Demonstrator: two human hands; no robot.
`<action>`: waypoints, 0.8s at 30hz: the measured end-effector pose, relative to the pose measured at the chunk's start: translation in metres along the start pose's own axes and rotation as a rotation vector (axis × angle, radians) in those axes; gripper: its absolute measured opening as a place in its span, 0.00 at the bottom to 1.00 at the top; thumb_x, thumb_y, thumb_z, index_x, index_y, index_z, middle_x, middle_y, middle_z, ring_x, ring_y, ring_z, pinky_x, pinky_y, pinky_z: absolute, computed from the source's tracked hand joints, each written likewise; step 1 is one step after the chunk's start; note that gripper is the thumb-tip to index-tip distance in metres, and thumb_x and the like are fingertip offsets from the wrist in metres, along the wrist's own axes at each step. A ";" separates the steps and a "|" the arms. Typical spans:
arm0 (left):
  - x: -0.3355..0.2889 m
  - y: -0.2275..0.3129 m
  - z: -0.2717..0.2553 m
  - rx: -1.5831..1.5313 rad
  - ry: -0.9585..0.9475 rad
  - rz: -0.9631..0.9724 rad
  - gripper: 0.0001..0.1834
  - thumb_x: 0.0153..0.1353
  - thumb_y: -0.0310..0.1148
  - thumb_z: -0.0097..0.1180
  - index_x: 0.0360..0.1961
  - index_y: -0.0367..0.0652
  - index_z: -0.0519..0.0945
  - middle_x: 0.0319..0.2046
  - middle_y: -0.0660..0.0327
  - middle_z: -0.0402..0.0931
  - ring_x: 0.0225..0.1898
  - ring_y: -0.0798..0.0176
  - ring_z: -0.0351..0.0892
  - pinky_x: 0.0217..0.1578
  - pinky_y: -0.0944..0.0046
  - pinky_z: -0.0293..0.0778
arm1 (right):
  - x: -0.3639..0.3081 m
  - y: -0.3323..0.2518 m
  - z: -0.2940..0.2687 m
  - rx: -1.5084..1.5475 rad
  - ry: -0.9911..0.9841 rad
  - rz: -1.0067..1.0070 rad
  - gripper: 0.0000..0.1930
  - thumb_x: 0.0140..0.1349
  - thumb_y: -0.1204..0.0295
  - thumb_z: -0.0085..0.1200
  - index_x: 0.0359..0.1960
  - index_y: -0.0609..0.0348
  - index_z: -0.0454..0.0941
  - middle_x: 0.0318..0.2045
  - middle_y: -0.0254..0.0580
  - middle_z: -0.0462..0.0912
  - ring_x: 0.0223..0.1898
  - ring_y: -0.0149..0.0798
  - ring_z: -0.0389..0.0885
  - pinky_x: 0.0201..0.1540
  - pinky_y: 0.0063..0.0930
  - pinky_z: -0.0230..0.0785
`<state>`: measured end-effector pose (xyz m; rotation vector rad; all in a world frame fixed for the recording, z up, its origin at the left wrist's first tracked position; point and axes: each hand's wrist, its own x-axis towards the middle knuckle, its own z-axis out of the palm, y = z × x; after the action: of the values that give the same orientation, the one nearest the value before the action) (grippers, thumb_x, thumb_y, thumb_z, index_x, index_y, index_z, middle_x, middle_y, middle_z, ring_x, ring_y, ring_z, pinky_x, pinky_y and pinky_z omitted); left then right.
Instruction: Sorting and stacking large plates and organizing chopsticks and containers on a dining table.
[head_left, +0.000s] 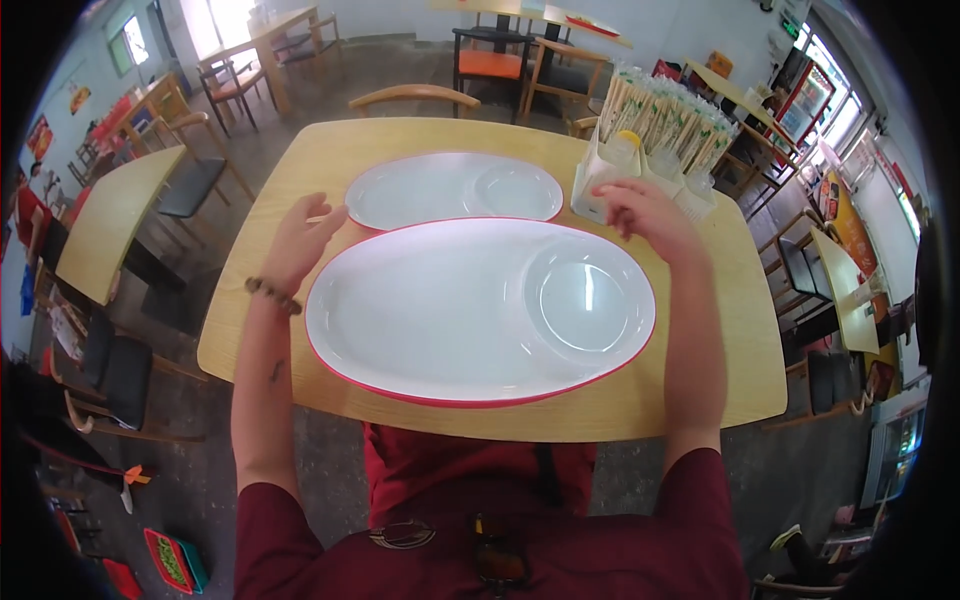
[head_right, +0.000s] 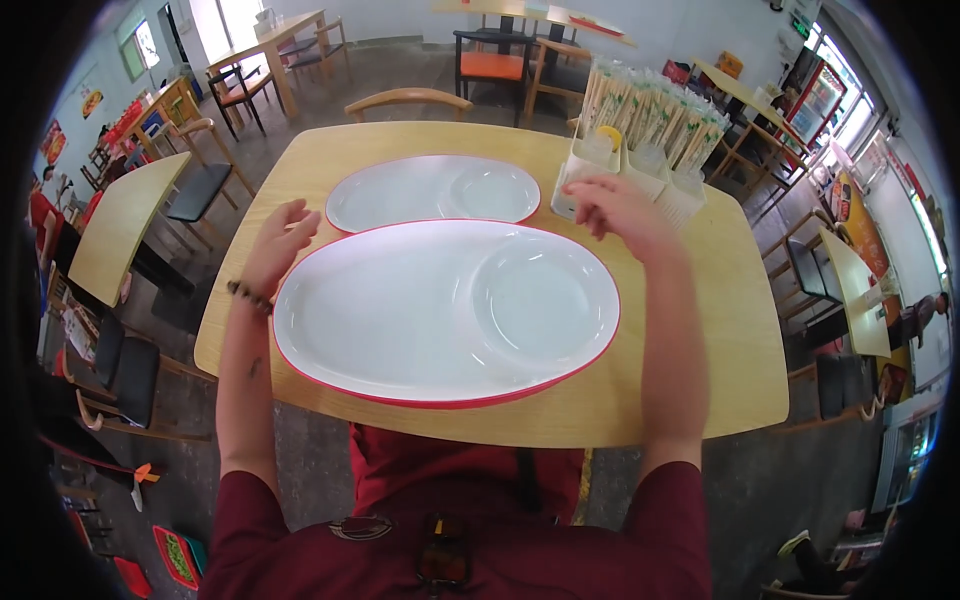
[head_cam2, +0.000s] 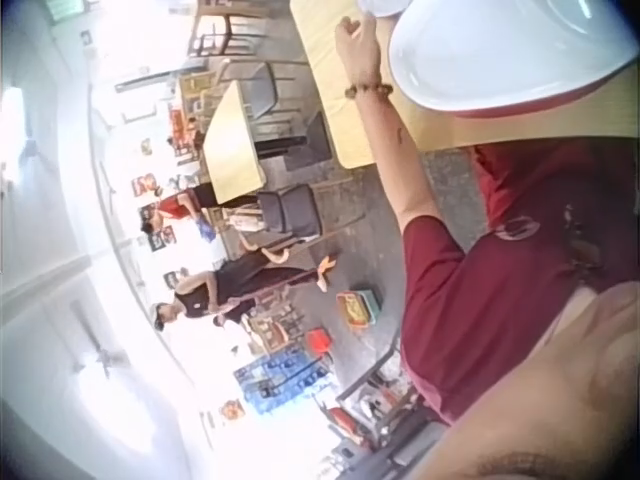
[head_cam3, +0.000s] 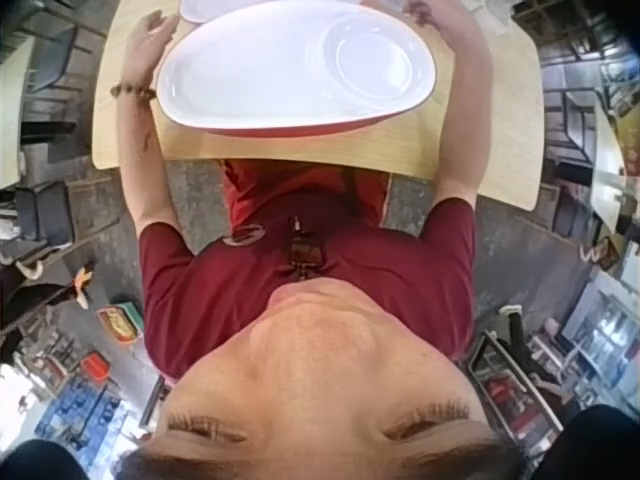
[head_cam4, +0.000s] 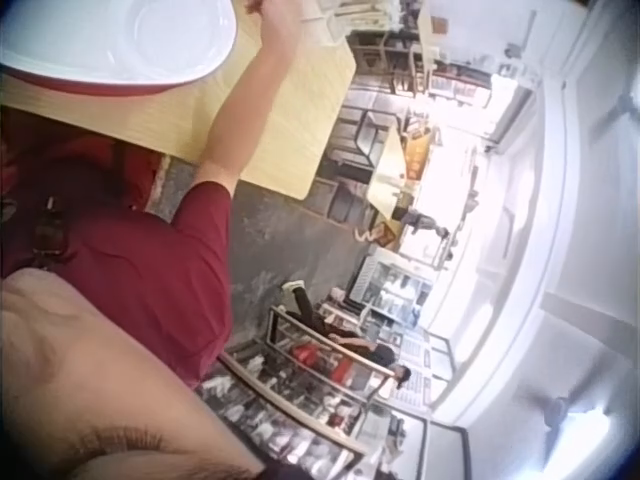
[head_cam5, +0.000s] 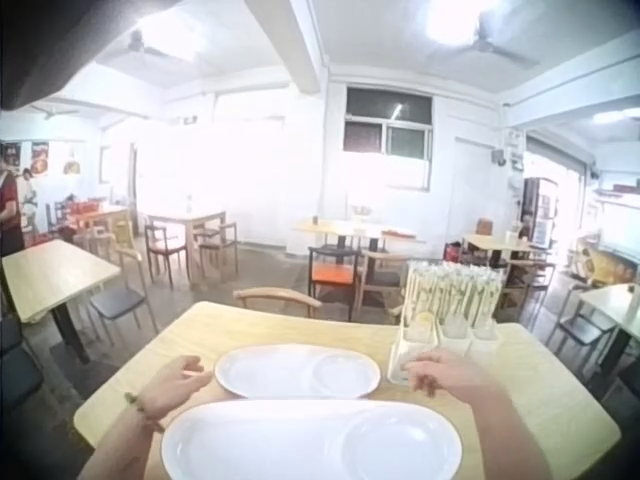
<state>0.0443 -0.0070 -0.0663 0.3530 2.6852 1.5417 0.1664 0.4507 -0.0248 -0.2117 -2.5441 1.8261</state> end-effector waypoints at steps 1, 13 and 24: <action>0.017 -0.011 0.008 -0.001 0.005 0.005 0.36 0.69 0.46 0.56 0.66 0.28 0.65 0.57 0.46 0.75 0.55 0.58 0.78 0.55 0.59 0.75 | 0.013 0.011 0.004 -0.021 -0.018 0.049 0.18 0.69 0.62 0.54 0.51 0.64 0.80 0.28 0.35 0.81 0.26 0.25 0.77 0.29 0.20 0.69; 0.047 -0.045 0.039 -0.151 -0.066 0.026 0.24 0.61 0.35 0.61 0.55 0.31 0.79 0.45 0.47 0.84 0.46 0.56 0.85 0.47 0.59 0.79 | 0.053 0.055 0.066 0.114 0.047 0.052 0.22 0.67 0.71 0.55 0.61 0.68 0.72 0.34 0.43 0.84 0.32 0.31 0.82 0.35 0.26 0.76; 0.026 -0.024 0.025 -0.236 0.020 0.031 0.29 0.65 0.40 0.63 0.61 0.32 0.74 0.51 0.53 0.80 0.43 0.63 0.81 0.43 0.63 0.79 | 0.054 0.051 0.053 0.158 0.010 0.071 0.16 0.65 0.70 0.56 0.52 0.65 0.78 0.29 0.38 0.82 0.27 0.26 0.78 0.30 0.22 0.72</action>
<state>0.0181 0.0083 -0.0974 0.3721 2.4845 1.8542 0.1146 0.4227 -0.0942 -0.3122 -2.3997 2.0342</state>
